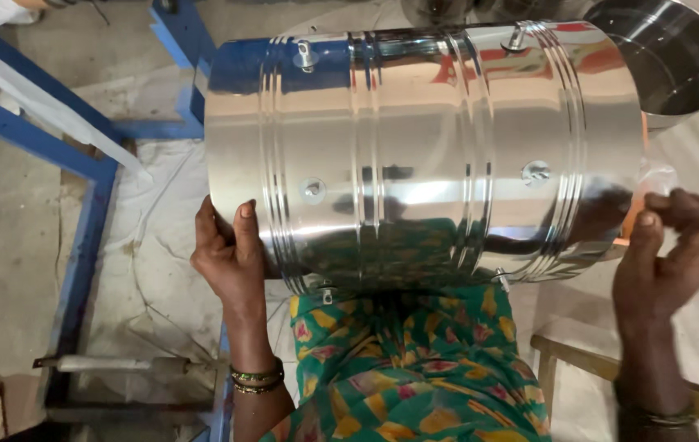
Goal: The person assembles a large cylindrical stainless steel container by hand. They repeatedly pick small white plastic caps from a nearby bin and press them onto protruding metal studs around the container's circumference, rotating the container to access different positions.
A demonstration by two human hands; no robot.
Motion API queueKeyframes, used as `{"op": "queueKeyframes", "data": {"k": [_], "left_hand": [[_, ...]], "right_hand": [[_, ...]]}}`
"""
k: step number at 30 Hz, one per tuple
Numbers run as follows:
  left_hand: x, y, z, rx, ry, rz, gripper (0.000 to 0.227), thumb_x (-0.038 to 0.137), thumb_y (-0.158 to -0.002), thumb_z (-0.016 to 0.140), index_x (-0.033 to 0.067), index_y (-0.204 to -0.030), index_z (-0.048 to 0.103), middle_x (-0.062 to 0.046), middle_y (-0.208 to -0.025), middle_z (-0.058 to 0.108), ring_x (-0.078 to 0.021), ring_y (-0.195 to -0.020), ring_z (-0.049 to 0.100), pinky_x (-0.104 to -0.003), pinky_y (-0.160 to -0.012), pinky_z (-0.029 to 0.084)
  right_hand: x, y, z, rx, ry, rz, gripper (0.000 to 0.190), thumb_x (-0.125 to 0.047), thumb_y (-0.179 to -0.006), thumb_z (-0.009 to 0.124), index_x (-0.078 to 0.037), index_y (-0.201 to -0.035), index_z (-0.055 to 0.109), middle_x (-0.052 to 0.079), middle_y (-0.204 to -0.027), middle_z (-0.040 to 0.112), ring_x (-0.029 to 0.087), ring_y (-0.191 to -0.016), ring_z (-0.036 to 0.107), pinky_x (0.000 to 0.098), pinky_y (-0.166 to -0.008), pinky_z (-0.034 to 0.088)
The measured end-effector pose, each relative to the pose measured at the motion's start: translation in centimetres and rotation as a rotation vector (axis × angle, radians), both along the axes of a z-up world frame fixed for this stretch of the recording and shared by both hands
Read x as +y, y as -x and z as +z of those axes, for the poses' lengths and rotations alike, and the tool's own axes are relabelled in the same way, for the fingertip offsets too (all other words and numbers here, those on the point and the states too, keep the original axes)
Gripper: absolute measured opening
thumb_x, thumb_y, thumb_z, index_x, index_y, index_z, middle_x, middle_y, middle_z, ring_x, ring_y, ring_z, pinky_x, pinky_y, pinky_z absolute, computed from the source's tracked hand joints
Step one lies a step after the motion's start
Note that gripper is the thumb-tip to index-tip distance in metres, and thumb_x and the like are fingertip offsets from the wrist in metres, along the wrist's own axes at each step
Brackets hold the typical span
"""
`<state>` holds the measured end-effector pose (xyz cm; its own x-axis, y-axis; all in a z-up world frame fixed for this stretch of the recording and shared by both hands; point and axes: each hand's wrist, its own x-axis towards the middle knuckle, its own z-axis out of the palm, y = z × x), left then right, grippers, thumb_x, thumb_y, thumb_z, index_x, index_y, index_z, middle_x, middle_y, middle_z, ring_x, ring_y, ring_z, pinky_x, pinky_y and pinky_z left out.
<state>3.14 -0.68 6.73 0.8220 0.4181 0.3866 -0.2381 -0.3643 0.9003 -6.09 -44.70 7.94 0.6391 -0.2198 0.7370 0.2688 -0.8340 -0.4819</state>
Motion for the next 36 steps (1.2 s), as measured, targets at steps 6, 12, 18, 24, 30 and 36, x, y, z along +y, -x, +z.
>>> {"op": "queueKeyframes", "data": {"k": [6, 12, 18, 24, 30, 36], "left_hand": [[0.2, 0.8, -0.7, -0.098, -0.063, -0.005, 0.035, 0.012, -0.107, 0.069, -0.0101, -0.134, 0.060, -0.002, -0.092, 0.070, -0.0036, -0.078, 0.054, -0.021, -0.070, 0.047], [0.4, 3.0, -2.9, -0.116, -0.021, 0.024, 0.037, 0.009, -0.106, 0.069, -0.0102, -0.136, 0.059, -0.005, -0.092, 0.069, -0.0049, -0.076, 0.054, -0.021, -0.068, 0.046], [0.6, 3.3, -4.6, -0.125, -0.003, 0.040, 0.037, 0.010, -0.106, 0.068, -0.0093, -0.137, 0.060, -0.005, -0.090, 0.070, -0.0057, -0.074, 0.054, -0.021, -0.068, 0.047], [0.8, 3.5, -5.9, -0.192, -0.064, 0.043, 0.034, 0.012, -0.109, 0.065, -0.0090, -0.135, 0.060, -0.008, -0.096, 0.072, -0.0073, -0.081, 0.061, -0.022, -0.075, 0.051], [0.4, 4.1, -7.7, -0.161, -0.019, 0.062, 0.034, 0.012, -0.104, 0.069, -0.0091, -0.130, 0.062, -0.008, -0.087, 0.071, -0.0074, -0.072, 0.057, -0.022, -0.069, 0.047], [0.5, 3.9, -8.2, -0.217, 0.029, 0.009, 0.035, 0.015, -0.106, 0.068, -0.0101, -0.129, 0.060, -0.010, -0.093, 0.072, -0.0075, -0.076, 0.062, -0.022, -0.072, 0.051]], "right_hand": [[4.9, -2.9, 8.3, 0.404, 0.225, 0.160, 0.022, -0.006, -0.096, 0.071, 0.004, -0.115, 0.071, 0.021, -0.101, 0.069, 0.026, -0.081, 0.068, 0.0312, -0.058, 0.056], [7.5, -2.9, 10.2, 0.560, 0.664, -0.005, 0.021, -0.021, -0.108, 0.068, -0.001, -0.100, 0.070, 0.013, -0.081, 0.070, 0.026, -0.065, 0.067, 0.0376, -0.057, 0.052], [8.8, -1.6, 10.2, 0.841, 0.890, -0.263, 0.031, -0.033, -0.105, 0.052, -0.011, -0.093, 0.071, 0.006, -0.064, 0.069, 0.022, -0.054, 0.067, 0.0332, -0.052, 0.053], [6.7, -2.4, 10.7, 1.179, 0.369, -0.085, 0.027, -0.033, -0.109, 0.055, -0.013, -0.116, 0.073, 0.008, -0.062, 0.066, 0.025, -0.057, 0.067, 0.0388, -0.054, 0.054], [5.8, 0.0, 10.0, 0.733, 0.846, 0.007, 0.042, -0.037, -0.089, 0.071, -0.004, -0.115, 0.070, 0.010, -0.095, 0.071, 0.024, -0.076, 0.071, 0.0326, -0.062, 0.059], [3.0, -1.3, 7.6, 0.443, 0.975, 0.209, 0.031, -0.019, -0.087, 0.074, -0.008, -0.117, 0.074, 0.007, -0.102, 0.072, 0.022, -0.094, 0.072, 0.0343, -0.072, 0.060]]}}
